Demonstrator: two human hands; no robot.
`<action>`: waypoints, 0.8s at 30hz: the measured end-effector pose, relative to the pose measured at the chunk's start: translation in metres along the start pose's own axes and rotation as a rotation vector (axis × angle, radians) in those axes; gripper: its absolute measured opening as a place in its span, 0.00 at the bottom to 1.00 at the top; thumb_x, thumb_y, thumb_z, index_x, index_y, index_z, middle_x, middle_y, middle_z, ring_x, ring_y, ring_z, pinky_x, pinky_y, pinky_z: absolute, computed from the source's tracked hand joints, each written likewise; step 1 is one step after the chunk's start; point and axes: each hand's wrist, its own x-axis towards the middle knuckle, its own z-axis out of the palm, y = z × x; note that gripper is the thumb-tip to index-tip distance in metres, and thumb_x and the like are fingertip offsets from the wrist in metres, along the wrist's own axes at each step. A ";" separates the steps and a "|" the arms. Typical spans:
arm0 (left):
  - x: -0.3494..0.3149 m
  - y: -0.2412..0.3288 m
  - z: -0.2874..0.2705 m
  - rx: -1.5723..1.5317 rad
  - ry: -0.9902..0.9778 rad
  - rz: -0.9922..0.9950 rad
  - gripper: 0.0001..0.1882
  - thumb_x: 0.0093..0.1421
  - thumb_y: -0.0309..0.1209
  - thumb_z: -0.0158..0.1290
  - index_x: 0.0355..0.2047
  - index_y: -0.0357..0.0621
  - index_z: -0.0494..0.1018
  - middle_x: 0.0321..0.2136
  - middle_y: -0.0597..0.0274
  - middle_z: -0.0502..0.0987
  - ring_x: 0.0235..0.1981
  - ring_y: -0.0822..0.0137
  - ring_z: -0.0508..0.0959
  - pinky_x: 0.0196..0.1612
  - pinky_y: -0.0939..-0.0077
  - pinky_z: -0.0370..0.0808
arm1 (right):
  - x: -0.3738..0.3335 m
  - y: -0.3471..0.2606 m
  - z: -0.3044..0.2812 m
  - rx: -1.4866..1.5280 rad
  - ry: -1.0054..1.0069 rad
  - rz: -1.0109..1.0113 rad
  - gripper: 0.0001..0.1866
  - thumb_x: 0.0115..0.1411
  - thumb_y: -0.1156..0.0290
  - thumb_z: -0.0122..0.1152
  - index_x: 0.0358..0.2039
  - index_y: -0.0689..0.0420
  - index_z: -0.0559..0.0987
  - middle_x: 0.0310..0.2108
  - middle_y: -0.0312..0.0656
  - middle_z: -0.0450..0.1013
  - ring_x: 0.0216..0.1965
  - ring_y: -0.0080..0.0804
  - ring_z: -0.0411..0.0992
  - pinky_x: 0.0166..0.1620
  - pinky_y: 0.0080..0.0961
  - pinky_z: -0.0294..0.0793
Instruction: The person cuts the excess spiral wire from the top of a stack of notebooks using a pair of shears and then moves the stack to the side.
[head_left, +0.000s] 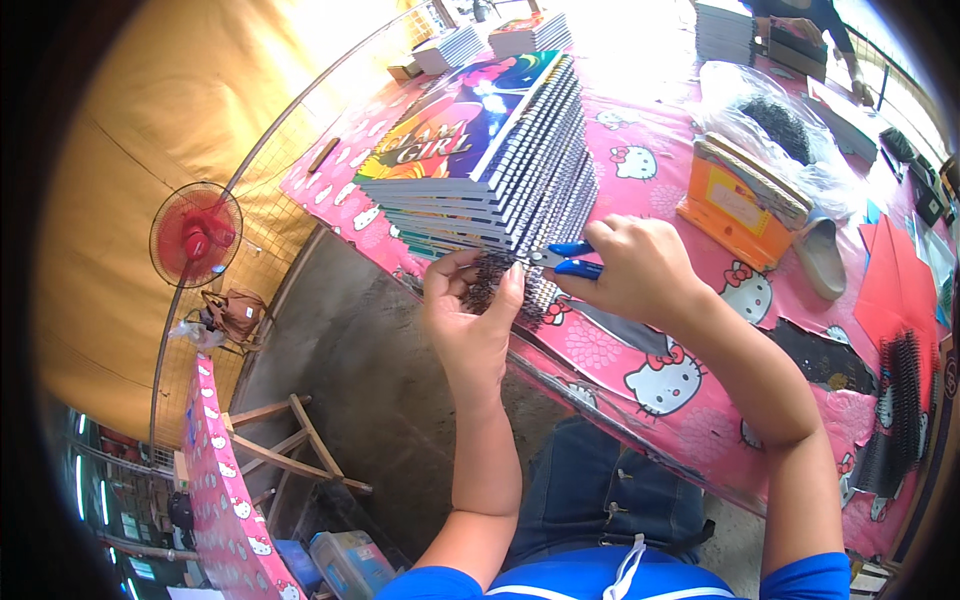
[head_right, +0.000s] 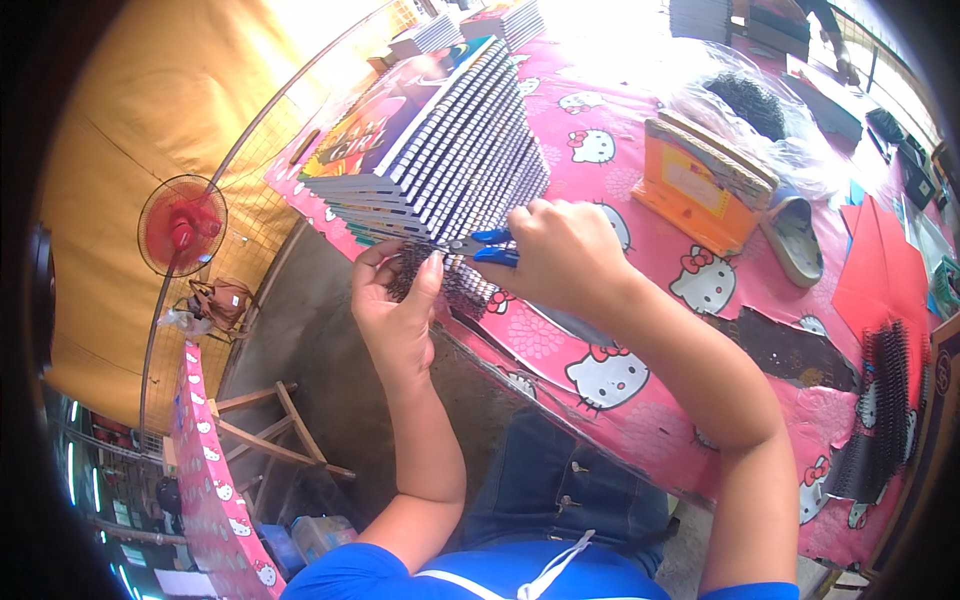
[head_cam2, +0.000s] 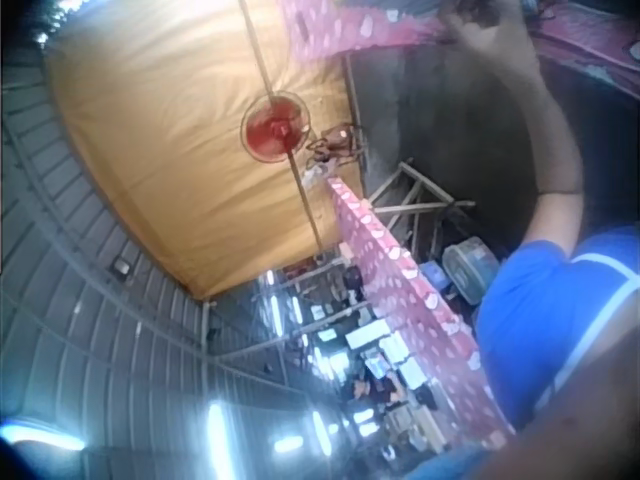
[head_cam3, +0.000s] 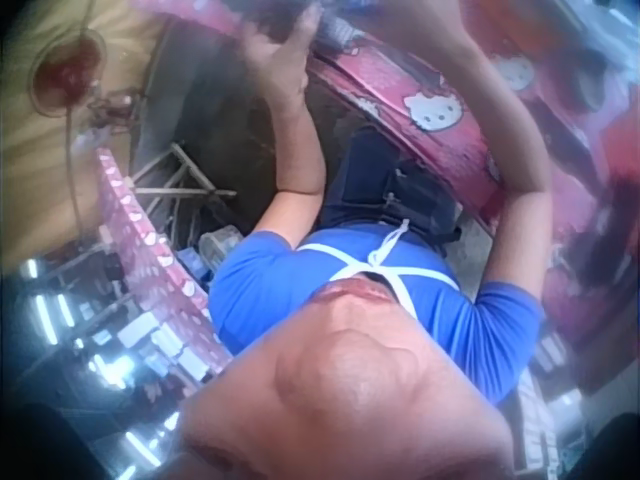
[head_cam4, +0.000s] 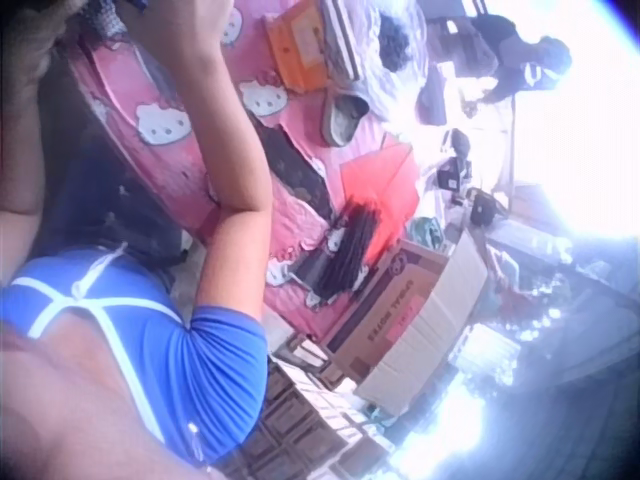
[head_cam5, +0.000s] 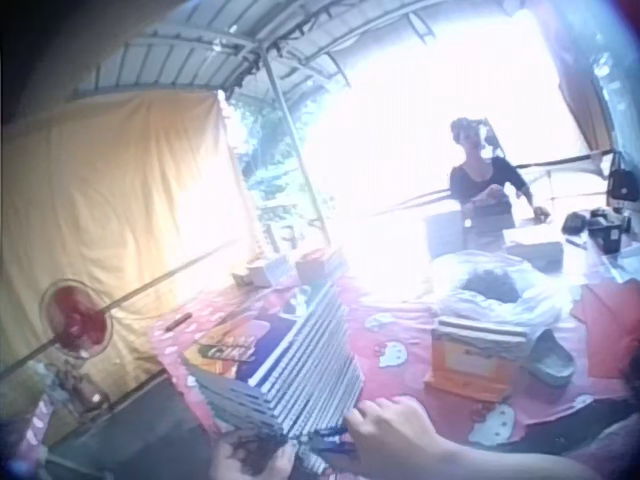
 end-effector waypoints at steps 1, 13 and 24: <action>-0.002 0.000 -0.001 -0.038 -0.024 -0.032 0.19 0.53 0.20 0.62 0.43 0.36 0.68 0.34 0.59 0.75 0.33 0.76 0.73 0.39 0.82 0.72 | -0.003 0.001 0.001 0.020 -0.040 0.035 0.25 0.48 0.46 0.68 0.19 0.59 0.76 0.15 0.41 0.70 0.19 0.40 0.73 0.24 0.35 0.72; -0.007 -0.011 -0.003 -0.053 0.001 -0.022 0.19 0.56 0.21 0.60 0.45 0.38 0.66 0.31 0.62 0.74 0.18 0.84 0.67 0.15 0.92 0.60 | -0.010 0.003 0.008 -0.083 0.081 -0.064 0.26 0.47 0.46 0.69 0.27 0.59 0.78 0.26 0.43 0.73 0.31 0.41 0.75 0.35 0.35 0.73; -0.015 -0.003 -0.004 -0.156 0.040 -0.194 0.18 0.56 0.23 0.60 0.44 0.38 0.66 0.30 0.60 0.75 0.14 0.83 0.64 0.11 0.90 0.58 | -0.020 0.010 0.001 -0.100 0.035 -0.070 0.29 0.48 0.44 0.67 0.31 0.62 0.77 0.31 0.46 0.74 0.35 0.41 0.74 0.40 0.36 0.71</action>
